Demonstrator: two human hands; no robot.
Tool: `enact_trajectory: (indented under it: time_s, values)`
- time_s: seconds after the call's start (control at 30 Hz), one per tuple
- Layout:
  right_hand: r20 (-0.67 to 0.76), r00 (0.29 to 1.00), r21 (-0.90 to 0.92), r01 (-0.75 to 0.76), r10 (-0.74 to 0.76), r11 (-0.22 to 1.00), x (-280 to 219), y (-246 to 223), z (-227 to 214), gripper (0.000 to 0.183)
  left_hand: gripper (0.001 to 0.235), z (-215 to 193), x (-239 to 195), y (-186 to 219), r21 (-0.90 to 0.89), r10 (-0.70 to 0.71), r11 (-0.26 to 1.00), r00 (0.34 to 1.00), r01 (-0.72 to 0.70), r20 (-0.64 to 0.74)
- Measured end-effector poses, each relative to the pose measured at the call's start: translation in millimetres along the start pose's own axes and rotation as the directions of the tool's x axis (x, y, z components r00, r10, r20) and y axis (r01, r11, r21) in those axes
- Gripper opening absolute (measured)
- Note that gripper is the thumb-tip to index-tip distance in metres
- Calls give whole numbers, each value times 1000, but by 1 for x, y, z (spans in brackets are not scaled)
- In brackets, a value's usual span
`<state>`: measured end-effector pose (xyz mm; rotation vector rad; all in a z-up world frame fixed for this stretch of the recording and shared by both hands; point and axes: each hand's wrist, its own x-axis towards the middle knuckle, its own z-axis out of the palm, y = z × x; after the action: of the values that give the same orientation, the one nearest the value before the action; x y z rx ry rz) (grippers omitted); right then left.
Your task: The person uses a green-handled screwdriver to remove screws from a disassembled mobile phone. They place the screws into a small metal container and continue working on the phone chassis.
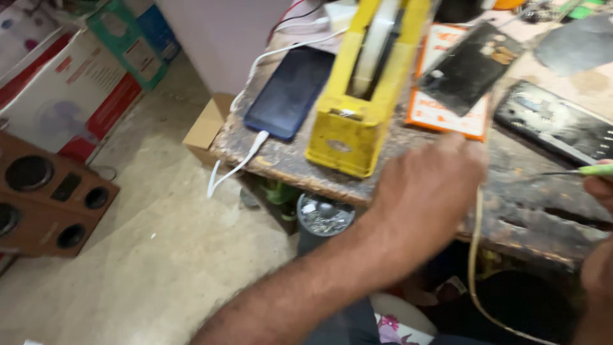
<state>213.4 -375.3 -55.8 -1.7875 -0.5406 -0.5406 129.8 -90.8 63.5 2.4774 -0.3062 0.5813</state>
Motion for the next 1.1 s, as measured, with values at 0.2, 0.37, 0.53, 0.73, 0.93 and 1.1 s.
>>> enact_trajectory:
  time_s: [0.2, 0.37, 0.53, 0.73, 0.93, 1.1]
  values:
    - [-158, 965, 262, -165, 211, 951, 13, -43, 14, 16, 16, 23, 26, -10, 41, -53, 998, 998, 53, -16]
    - [-220, 939, 343, -180, 265, 922, 24, -79, 27, 15, 8, 24, 25, -11, -39, -67, 997, 997, 65, -34]
    - [-229, 933, 341, -189, 276, 921, 26, -92, 30, 17, 18, 22, 25, -8, -54, -53, 997, 998, 50, -46]
    - [-242, 938, 238, -189, 247, 953, 25, -92, 30, 17, 21, 19, 11, -6, -81, -70, 995, 988, 59, -137]
    - [-249, 942, 221, -172, 226, 960, 20, -87, 31, 16, 12, 15, 2, -6, -105, -114, 990, 981, 98, -157]
    - [-224, 950, 240, -160, 216, 957, 18, -84, 30, 14, 11, 16, 1, -2, -90, -124, 989, 986, 115, -107]
